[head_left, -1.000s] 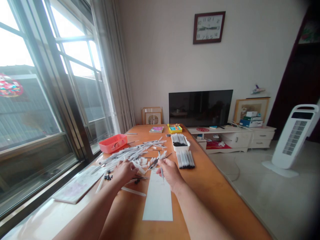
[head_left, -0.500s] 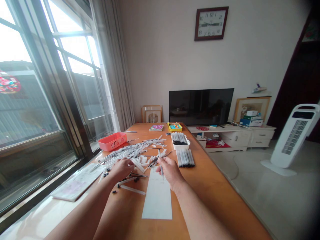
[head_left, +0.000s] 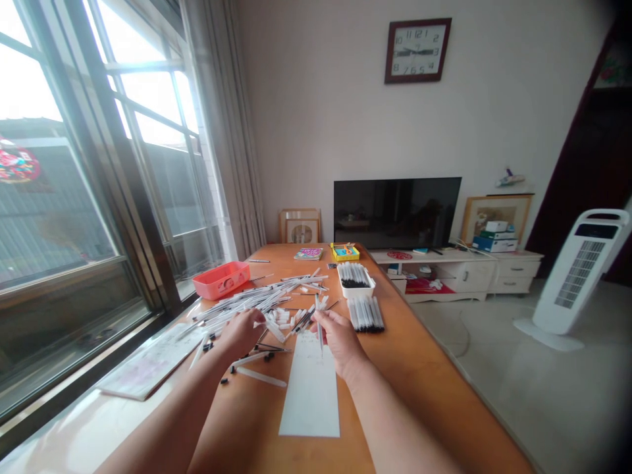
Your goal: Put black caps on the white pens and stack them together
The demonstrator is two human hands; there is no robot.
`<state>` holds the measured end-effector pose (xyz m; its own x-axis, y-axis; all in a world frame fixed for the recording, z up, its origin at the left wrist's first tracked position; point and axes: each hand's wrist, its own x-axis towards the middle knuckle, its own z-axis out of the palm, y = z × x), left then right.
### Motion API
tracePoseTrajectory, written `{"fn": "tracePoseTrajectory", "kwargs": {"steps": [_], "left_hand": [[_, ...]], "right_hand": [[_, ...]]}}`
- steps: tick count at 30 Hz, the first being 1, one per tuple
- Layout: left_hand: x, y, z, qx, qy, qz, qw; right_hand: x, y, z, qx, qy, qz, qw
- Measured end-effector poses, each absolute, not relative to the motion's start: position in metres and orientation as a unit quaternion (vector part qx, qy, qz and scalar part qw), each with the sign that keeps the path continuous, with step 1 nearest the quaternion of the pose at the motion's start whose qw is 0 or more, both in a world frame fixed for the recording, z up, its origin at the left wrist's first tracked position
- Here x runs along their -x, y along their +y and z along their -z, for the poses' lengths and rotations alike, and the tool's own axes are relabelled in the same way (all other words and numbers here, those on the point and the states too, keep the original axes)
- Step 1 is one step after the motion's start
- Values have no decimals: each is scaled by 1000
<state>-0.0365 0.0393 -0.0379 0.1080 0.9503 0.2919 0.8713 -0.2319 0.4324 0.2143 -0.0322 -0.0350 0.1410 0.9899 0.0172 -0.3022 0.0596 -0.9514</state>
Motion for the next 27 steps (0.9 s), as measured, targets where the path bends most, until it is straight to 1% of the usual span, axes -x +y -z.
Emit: {"fn": "tracePoseTrajectory", "kwargs": {"steps": [3, 5, 8, 11, 15, 27], "left_hand": [[16, 32, 31, -725, 545, -371, 198], [-3, 23, 26, -696, 492, -426, 303], [-28, 6, 20, -631, 428, -453, 461], [-39, -8, 20, -580, 369, -464, 558], [-39, -13, 25, -555, 344, -451, 609], [-34, -13, 29, -493, 338, -458, 658]], "right_hand": [[-218, -32, 32, 414, -368, -528, 643], [-220, -31, 31, 397, -344, -531, 665], [-223, -31, 28, 390, -307, -520, 695], [-226, -33, 25, 385, -282, -512, 714], [-225, -35, 22, 377, -276, -503, 727], [-220, -37, 24, 389, -310, -488, 717]]}}
